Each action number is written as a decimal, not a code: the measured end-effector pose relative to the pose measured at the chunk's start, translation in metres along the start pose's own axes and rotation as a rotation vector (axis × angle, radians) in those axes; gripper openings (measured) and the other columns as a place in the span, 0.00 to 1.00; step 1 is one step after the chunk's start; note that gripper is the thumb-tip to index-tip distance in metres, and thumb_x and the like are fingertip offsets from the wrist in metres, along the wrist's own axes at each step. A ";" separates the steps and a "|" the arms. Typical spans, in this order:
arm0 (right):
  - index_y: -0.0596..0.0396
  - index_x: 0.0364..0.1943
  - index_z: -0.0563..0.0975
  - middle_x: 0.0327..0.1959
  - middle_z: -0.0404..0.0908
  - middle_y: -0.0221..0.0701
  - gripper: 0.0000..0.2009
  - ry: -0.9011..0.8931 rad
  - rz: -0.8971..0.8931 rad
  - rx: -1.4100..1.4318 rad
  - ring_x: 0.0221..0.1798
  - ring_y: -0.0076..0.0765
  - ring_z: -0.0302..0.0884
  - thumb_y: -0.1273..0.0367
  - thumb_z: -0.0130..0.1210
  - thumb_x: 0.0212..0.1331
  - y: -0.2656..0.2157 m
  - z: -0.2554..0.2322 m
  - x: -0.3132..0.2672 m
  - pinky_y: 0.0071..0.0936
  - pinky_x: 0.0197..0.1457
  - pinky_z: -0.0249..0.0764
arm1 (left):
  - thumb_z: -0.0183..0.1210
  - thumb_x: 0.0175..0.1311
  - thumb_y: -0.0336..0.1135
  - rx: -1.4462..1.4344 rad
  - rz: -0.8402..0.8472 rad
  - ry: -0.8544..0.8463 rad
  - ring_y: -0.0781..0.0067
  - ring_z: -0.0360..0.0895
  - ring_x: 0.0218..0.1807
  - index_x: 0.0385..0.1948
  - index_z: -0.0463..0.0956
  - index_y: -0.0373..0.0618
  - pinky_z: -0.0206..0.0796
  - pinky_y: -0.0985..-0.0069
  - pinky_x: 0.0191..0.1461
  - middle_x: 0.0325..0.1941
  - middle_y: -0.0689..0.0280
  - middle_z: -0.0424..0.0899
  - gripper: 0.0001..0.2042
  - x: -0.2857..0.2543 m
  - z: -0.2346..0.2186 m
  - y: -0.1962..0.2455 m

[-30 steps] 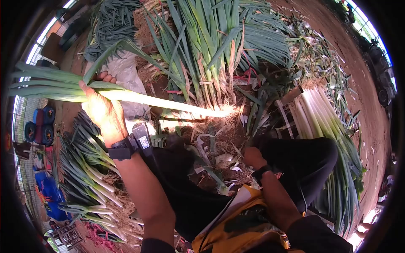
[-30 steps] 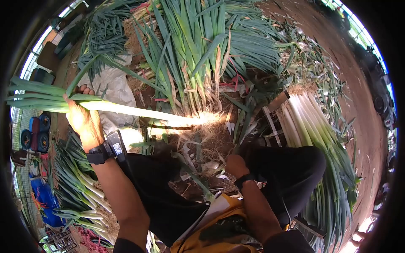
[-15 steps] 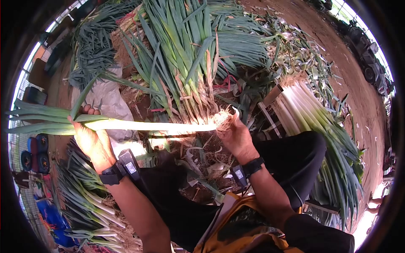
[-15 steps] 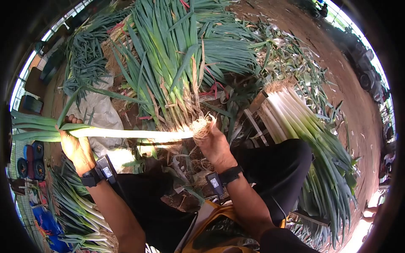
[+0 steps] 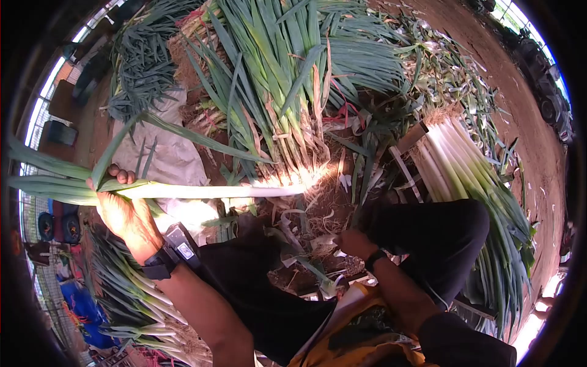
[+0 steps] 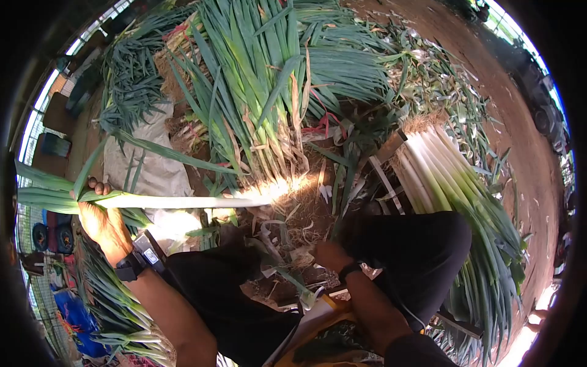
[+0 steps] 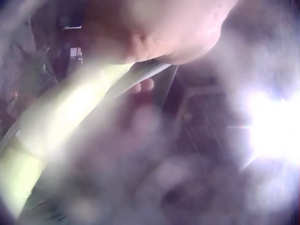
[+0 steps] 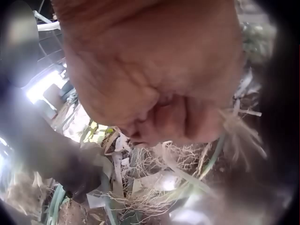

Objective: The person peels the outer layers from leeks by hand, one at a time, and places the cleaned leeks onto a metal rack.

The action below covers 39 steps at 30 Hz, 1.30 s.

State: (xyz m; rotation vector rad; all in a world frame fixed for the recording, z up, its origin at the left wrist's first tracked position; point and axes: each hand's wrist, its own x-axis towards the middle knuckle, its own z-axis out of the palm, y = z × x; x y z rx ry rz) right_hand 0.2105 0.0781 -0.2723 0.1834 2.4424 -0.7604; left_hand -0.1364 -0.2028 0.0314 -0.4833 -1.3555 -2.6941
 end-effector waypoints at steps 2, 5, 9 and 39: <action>0.57 0.40 0.82 0.38 0.82 0.49 0.17 0.241 0.065 0.309 0.45 0.57 0.80 0.57 0.57 0.59 -0.014 -0.017 0.015 0.49 0.51 0.74 | 0.51 0.74 0.45 0.052 0.000 0.013 0.72 0.68 0.32 0.39 0.71 0.37 0.65 0.74 0.38 0.35 0.62 0.73 0.16 -0.005 0.005 -0.001; 0.58 0.43 0.81 0.42 0.83 0.48 0.21 -0.071 -0.046 0.057 0.48 0.56 0.80 0.55 0.60 0.53 -0.011 -0.040 0.047 0.46 0.53 0.74 | 0.52 0.73 0.45 0.158 0.022 0.093 0.70 0.69 0.32 0.41 0.70 0.36 0.65 0.74 0.38 0.34 0.60 0.74 0.17 -0.016 0.022 -0.009; 0.57 0.45 0.80 0.43 0.82 0.48 0.21 0.121 0.028 0.157 0.51 0.54 0.79 0.58 0.62 0.50 0.013 -0.091 0.083 0.43 0.54 0.74 | 0.54 0.72 0.48 0.308 0.009 0.101 0.69 0.71 0.33 0.42 0.70 0.35 0.66 0.73 0.38 0.34 0.59 0.75 0.19 -0.021 0.031 -0.005; 0.59 0.60 0.72 0.34 0.78 0.30 0.20 0.831 -0.331 1.016 0.36 0.24 0.68 0.64 0.50 0.69 -0.053 -0.212 0.160 0.26 0.44 0.69 | 0.54 0.72 0.50 0.478 -0.089 0.172 0.73 0.78 0.27 0.41 0.75 0.37 0.70 0.79 0.29 0.29 0.57 0.82 0.20 -0.026 0.077 -0.037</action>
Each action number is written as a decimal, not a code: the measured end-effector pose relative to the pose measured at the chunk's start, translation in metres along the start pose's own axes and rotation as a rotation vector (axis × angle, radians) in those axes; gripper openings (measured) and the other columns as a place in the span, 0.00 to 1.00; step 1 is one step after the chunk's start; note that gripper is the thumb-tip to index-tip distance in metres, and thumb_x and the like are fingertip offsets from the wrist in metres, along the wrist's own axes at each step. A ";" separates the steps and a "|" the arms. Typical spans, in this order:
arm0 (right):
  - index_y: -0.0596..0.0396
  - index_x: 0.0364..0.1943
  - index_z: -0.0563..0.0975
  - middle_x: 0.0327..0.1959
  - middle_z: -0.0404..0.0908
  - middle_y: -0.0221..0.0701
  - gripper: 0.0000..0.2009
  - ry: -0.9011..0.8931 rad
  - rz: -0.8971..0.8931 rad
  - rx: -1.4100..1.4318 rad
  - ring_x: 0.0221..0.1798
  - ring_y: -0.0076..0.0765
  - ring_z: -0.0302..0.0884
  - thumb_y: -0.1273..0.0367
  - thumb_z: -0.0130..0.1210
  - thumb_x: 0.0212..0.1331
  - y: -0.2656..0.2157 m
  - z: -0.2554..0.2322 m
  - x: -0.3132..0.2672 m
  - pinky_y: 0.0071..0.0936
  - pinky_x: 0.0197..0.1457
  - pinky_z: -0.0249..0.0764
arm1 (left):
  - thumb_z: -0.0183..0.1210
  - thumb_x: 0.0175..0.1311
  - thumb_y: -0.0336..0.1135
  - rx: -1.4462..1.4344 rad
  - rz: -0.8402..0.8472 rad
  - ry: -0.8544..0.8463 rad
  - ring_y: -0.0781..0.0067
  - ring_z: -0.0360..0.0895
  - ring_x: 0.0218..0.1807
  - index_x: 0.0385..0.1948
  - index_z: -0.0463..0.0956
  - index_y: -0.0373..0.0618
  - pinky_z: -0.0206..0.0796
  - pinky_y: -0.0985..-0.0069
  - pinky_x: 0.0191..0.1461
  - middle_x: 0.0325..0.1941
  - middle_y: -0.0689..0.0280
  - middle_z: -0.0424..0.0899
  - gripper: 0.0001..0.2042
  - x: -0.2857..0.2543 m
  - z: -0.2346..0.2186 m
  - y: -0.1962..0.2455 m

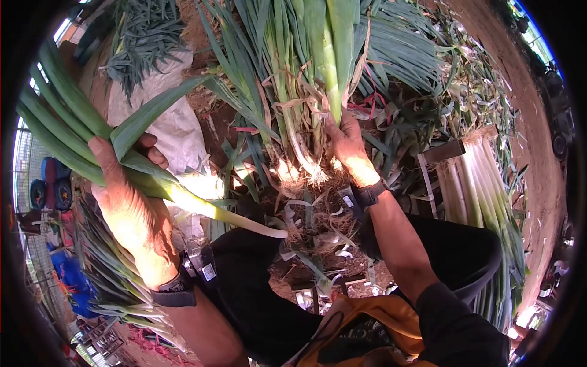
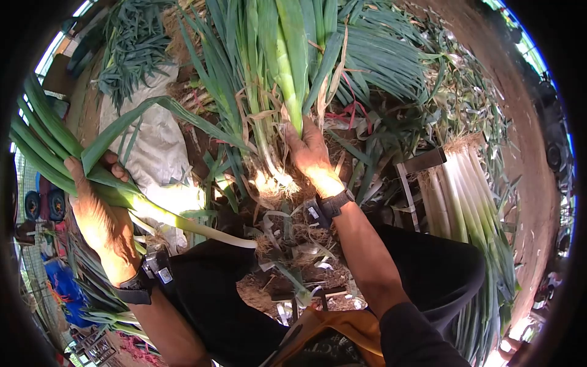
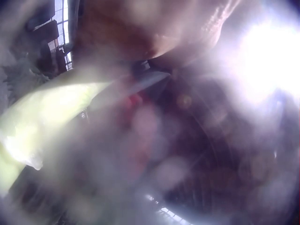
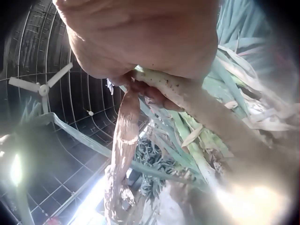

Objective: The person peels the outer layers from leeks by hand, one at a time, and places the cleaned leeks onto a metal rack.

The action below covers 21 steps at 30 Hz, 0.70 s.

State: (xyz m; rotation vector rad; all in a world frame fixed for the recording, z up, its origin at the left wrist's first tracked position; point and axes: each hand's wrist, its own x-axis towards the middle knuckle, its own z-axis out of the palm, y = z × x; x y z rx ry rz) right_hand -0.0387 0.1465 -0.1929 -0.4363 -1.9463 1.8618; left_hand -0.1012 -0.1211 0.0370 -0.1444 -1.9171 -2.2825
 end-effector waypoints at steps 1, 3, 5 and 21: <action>0.60 0.59 0.72 0.33 0.76 0.28 0.19 0.020 -0.080 -0.093 0.34 0.23 0.68 0.64 0.51 0.69 -0.001 -0.002 0.007 0.25 0.42 0.69 | 0.54 0.72 0.50 0.038 -0.004 -0.009 0.73 0.76 0.27 0.41 0.75 0.37 0.69 0.79 0.30 0.29 0.58 0.81 0.20 0.000 -0.002 0.000; 0.61 0.59 0.72 0.35 0.77 0.27 0.18 0.024 -0.078 -0.122 0.35 0.23 0.69 0.66 0.51 0.69 -0.026 -0.007 0.006 0.25 0.43 0.70 | 0.55 0.71 0.51 0.047 0.007 -0.031 0.74 0.76 0.26 0.41 0.75 0.37 0.69 0.80 0.29 0.29 0.59 0.82 0.21 0.001 -0.007 -0.003; 0.62 0.61 0.71 0.42 0.80 0.30 0.19 -0.019 -0.028 0.011 0.39 0.25 0.73 0.69 0.50 0.70 -0.075 -0.020 -0.008 0.27 0.48 0.72 | 0.55 0.71 0.51 0.041 0.006 -0.028 0.74 0.76 0.26 0.39 0.75 0.37 0.69 0.80 0.29 0.29 0.59 0.82 0.21 0.004 -0.005 -0.001; 0.60 0.55 0.74 0.37 0.80 0.49 0.19 -0.051 -0.285 -0.395 0.37 0.52 0.78 0.63 0.57 0.64 -0.108 -0.016 -0.061 0.40 0.43 0.74 | 0.58 0.69 0.49 -0.234 -0.221 -0.228 0.70 0.81 0.26 0.43 0.72 0.37 0.76 0.76 0.28 0.34 0.53 0.84 0.20 -0.012 0.014 -0.008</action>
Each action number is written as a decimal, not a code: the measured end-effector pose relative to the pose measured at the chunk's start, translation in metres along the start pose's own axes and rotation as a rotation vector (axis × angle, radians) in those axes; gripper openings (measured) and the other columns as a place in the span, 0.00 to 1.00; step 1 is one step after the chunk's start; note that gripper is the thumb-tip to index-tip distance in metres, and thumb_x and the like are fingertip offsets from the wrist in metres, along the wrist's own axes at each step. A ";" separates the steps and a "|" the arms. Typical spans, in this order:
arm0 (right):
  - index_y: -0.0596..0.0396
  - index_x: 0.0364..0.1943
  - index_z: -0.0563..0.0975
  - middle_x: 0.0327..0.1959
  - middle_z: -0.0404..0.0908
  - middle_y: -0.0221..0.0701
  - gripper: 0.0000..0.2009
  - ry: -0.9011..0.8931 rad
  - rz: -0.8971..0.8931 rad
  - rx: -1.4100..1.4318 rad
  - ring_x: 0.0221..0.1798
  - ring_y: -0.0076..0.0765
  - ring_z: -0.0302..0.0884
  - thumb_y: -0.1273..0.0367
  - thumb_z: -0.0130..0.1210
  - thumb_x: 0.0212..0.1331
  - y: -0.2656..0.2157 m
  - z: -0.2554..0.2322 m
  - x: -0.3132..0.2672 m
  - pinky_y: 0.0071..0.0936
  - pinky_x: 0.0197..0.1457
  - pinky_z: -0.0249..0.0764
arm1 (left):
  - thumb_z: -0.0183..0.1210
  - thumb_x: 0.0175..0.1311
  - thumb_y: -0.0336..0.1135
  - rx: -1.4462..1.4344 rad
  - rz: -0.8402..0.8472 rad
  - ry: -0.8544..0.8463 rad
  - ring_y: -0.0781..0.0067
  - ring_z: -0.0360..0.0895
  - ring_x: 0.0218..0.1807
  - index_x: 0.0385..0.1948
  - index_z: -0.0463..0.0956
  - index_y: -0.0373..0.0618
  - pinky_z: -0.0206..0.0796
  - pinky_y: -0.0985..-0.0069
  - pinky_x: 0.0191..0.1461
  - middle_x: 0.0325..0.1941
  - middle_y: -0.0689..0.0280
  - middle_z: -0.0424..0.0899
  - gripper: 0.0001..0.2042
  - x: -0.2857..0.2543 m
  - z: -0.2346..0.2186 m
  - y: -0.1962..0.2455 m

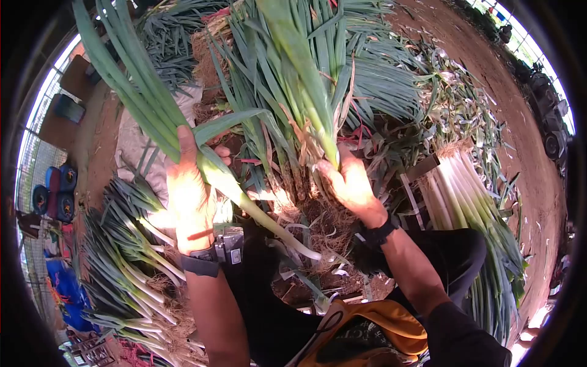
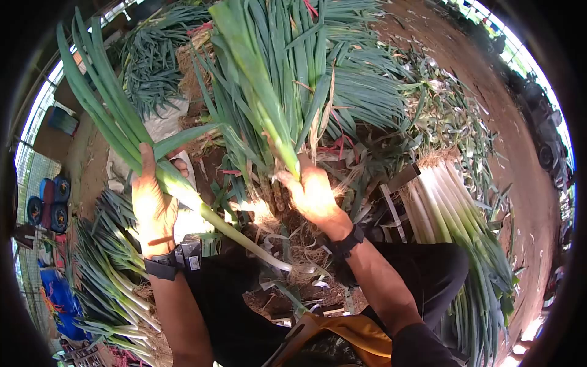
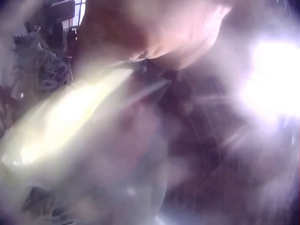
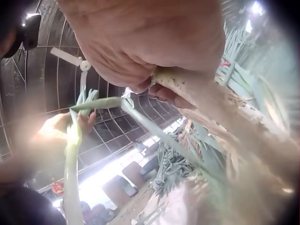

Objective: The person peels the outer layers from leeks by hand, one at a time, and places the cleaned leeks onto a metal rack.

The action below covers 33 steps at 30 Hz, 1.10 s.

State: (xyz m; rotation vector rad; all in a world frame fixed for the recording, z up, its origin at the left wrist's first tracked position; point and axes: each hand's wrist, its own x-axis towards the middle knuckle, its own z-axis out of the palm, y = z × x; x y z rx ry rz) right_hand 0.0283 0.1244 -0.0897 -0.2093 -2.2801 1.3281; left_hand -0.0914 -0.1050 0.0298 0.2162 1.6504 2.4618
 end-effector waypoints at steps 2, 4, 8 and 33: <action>0.60 0.53 0.74 0.33 0.78 0.46 0.17 -0.095 -0.024 -0.061 0.34 0.48 0.77 0.66 0.56 0.64 -0.015 0.017 -0.022 0.38 0.41 0.73 | 0.60 0.67 0.49 -0.080 -0.131 -0.004 0.69 0.82 0.27 0.45 0.75 0.35 0.77 0.75 0.30 0.35 0.55 0.84 0.22 -0.003 0.013 0.000; 0.59 0.53 0.74 0.34 0.76 0.45 0.17 -0.159 -0.128 -0.169 0.34 0.48 0.75 0.69 0.57 0.61 -0.024 0.031 -0.037 0.39 0.40 0.71 | 0.61 0.67 0.46 -0.125 -0.139 -0.018 0.67 0.82 0.29 0.46 0.73 0.34 0.78 0.73 0.32 0.37 0.54 0.84 0.21 -0.003 0.015 -0.003; 0.58 0.52 0.74 0.37 0.79 0.45 0.15 -0.088 -0.252 -0.235 0.39 0.54 0.77 0.67 0.58 0.63 -0.037 0.044 -0.042 0.45 0.45 0.71 | 0.61 0.67 0.44 0.019 -0.186 -0.013 0.66 0.83 0.35 0.47 0.74 0.33 0.81 0.71 0.41 0.38 0.55 0.83 0.20 0.001 -0.005 -0.010; 0.55 0.51 0.78 0.35 0.84 0.33 0.22 -0.739 0.228 0.299 0.41 0.29 0.81 0.70 0.69 0.49 0.046 0.029 -0.106 0.29 0.47 0.74 | 0.57 0.70 0.40 -0.186 -0.187 -0.155 0.64 0.82 0.43 0.46 0.74 0.34 0.76 0.69 0.50 0.40 0.55 0.83 0.16 -0.002 -0.018 0.003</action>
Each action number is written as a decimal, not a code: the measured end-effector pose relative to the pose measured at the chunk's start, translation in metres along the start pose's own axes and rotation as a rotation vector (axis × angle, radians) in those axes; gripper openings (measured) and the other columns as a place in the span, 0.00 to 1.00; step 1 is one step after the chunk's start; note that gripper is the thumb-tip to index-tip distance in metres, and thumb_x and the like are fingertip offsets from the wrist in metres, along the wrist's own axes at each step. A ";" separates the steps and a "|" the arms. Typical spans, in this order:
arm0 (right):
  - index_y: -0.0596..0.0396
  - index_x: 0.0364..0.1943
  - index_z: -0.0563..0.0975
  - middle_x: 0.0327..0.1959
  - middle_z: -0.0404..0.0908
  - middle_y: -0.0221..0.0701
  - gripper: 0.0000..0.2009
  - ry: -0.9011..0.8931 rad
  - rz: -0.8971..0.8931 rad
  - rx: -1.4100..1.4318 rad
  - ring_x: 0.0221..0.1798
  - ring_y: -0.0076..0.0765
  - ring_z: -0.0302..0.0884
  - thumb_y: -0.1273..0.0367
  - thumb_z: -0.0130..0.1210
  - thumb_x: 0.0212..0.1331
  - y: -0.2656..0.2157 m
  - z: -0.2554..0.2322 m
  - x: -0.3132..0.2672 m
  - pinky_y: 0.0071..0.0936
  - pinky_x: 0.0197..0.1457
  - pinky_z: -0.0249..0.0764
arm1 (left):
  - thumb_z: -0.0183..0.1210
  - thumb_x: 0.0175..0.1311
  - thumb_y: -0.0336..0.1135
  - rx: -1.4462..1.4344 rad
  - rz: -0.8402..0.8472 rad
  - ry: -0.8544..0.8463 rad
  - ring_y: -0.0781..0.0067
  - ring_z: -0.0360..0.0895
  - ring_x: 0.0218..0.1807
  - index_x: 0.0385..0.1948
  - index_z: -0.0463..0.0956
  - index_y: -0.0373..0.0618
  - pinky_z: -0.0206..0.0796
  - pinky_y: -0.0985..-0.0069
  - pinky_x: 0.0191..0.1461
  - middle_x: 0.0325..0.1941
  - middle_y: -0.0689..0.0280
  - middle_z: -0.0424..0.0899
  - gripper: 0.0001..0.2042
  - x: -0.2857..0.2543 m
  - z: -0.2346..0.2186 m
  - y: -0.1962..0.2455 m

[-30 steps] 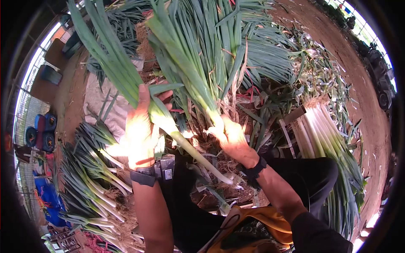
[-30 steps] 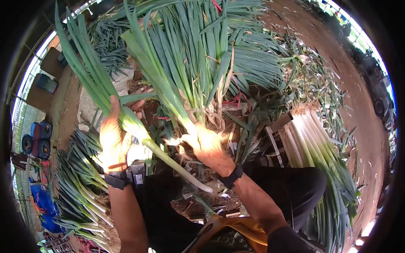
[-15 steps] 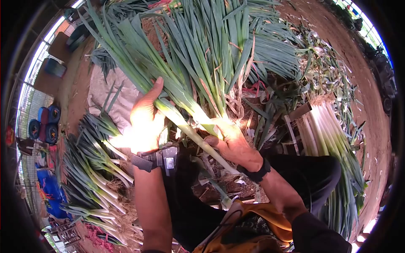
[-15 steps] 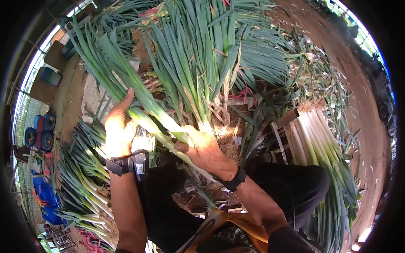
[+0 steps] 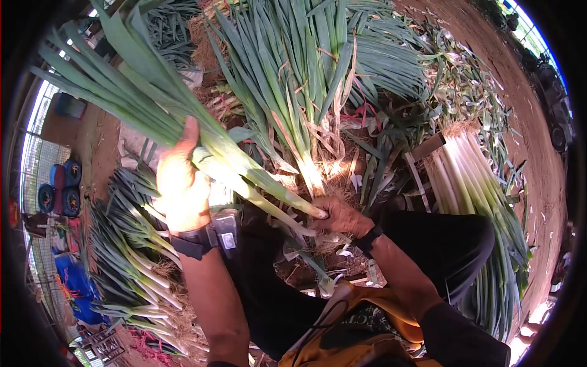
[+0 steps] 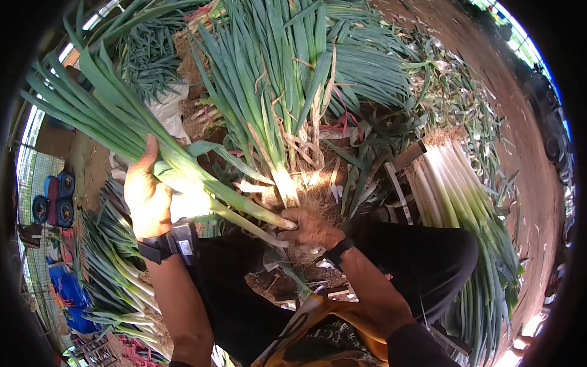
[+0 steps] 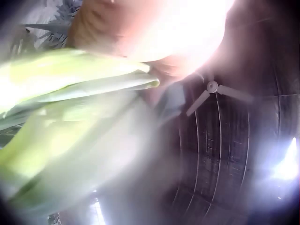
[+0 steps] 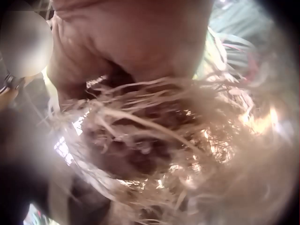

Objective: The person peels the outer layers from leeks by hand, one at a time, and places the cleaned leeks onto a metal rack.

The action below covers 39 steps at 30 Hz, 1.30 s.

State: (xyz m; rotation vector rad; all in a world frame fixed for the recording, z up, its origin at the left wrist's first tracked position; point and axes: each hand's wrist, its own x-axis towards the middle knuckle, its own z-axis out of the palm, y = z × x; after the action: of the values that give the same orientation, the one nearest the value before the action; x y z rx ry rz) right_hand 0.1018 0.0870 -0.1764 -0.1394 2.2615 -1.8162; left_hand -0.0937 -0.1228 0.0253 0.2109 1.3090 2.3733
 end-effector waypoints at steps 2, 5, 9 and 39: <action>0.54 0.52 0.78 0.35 0.84 0.33 0.24 0.029 0.075 -0.067 0.42 0.30 0.82 0.70 0.70 0.47 0.018 0.013 -0.005 0.29 0.47 0.74 | 0.58 0.70 0.39 0.247 0.091 0.178 0.66 0.82 0.39 0.47 0.75 0.36 0.77 0.70 0.45 0.39 0.58 0.84 0.15 -0.001 0.003 -0.024; 0.54 0.55 0.76 0.38 0.85 0.33 0.29 0.154 0.032 -0.161 0.44 0.34 0.83 0.70 0.73 0.43 0.006 0.002 0.003 0.31 0.49 0.75 | 0.60 0.69 0.36 0.054 0.212 0.218 0.68 0.83 0.36 0.47 0.75 0.38 0.78 0.71 0.42 0.37 0.61 0.84 0.12 0.007 0.015 -0.033; 0.57 0.64 0.68 0.46 0.83 0.38 0.40 0.240 -0.144 0.014 0.50 0.39 0.81 0.70 0.74 0.40 -0.133 -0.037 -0.004 0.33 0.58 0.72 | 0.58 0.70 0.36 -0.051 0.048 0.186 0.63 0.84 0.35 0.42 0.75 0.37 0.82 0.65 0.41 0.35 0.57 0.84 0.11 0.009 0.025 -0.028; 0.64 0.52 0.74 0.44 0.82 0.38 0.21 0.489 0.001 -0.172 0.46 0.35 0.81 0.74 0.63 0.53 0.026 -0.061 0.008 0.27 0.53 0.75 | 0.61 0.67 0.30 0.047 0.472 0.320 0.65 0.81 0.42 0.56 0.70 0.40 0.77 0.64 0.51 0.44 0.62 0.81 0.17 0.008 0.010 0.013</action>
State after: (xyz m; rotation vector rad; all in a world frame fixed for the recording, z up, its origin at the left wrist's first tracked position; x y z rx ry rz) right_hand 0.0813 0.1488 -0.1907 0.3115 2.7387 -1.8033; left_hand -0.1015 -0.1175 0.0411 0.1721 1.6050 2.8647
